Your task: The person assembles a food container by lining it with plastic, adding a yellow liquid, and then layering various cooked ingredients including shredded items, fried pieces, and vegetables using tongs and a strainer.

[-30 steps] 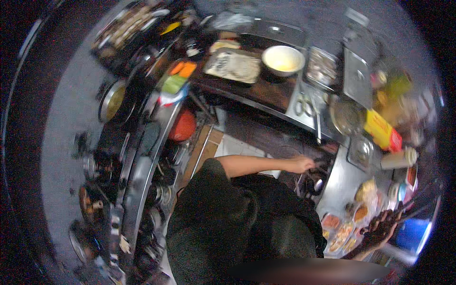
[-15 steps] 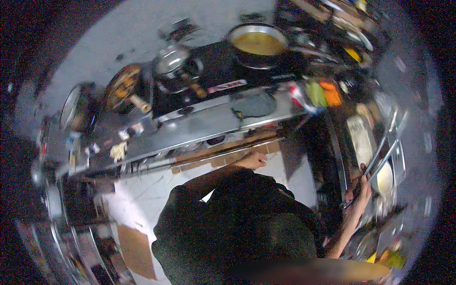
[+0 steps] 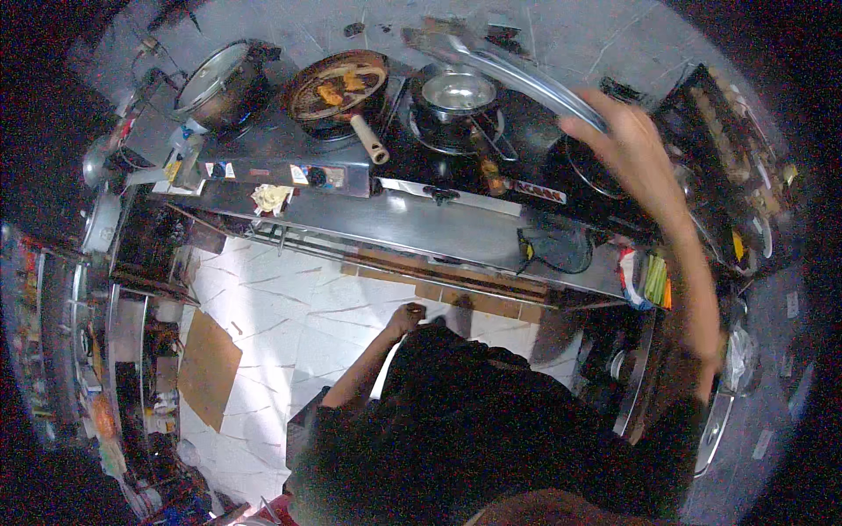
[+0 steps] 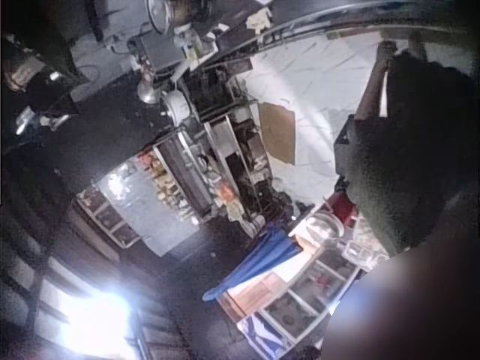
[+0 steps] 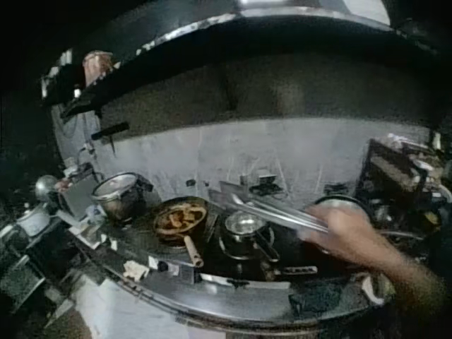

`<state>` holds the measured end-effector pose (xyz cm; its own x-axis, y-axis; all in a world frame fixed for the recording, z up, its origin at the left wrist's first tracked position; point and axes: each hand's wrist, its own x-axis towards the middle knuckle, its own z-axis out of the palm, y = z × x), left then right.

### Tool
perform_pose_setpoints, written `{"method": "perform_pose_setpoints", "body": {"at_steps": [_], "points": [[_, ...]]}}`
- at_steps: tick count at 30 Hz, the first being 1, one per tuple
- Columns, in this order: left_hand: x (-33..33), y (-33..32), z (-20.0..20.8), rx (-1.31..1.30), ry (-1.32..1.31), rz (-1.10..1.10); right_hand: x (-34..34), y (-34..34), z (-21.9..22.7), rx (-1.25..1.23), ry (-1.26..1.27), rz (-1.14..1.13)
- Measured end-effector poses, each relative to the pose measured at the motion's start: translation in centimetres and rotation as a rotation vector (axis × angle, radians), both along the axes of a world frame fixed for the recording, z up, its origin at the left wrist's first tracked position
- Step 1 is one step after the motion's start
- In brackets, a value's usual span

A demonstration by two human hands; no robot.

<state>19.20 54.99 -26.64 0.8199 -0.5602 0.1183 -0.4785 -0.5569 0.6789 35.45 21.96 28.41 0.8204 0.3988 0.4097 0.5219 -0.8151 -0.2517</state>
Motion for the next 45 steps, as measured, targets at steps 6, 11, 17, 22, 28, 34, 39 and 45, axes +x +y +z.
{"method": "perform_pose_setpoints", "body": {"at_steps": [6,11,17,22,28,34,39,45], "points": [[-6.9,10.2,-0.2,-0.659,1.032,1.045,12.9,16.7,-0.9,-0.390,0.126,-0.003],[-14.6,21.0,-6.6,-0.869,1.079,0.999,21.0,27.5,-5.8,-0.389,0.146,0.037],[-16.9,28.9,-6.0,-0.701,1.294,1.381,25.4,34.7,-7.6,-0.512,0.262,-0.090],[-15.6,34.5,-4.6,-0.927,1.304,1.560,25.6,35.3,-6.8,-0.561,0.251,-0.124],[-11.4,34.8,-4.8,-0.986,1.281,1.373,26.3,37.2,-7.9,-0.596,0.246,-0.108],[-7.8,32.7,-3.5,-0.932,1.317,1.254,25.9,37.0,-5.4,-0.487,0.475,-0.035],[-9.2,32.6,-6.6,-0.940,1.185,1.198,24.3,37.5,-4.1,-0.383,0.708,-0.184],[-8.9,33.1,-5.9,-0.943,1.317,1.282,22.2,40.9,-4.8,-0.781,0.260,-0.069]]}}
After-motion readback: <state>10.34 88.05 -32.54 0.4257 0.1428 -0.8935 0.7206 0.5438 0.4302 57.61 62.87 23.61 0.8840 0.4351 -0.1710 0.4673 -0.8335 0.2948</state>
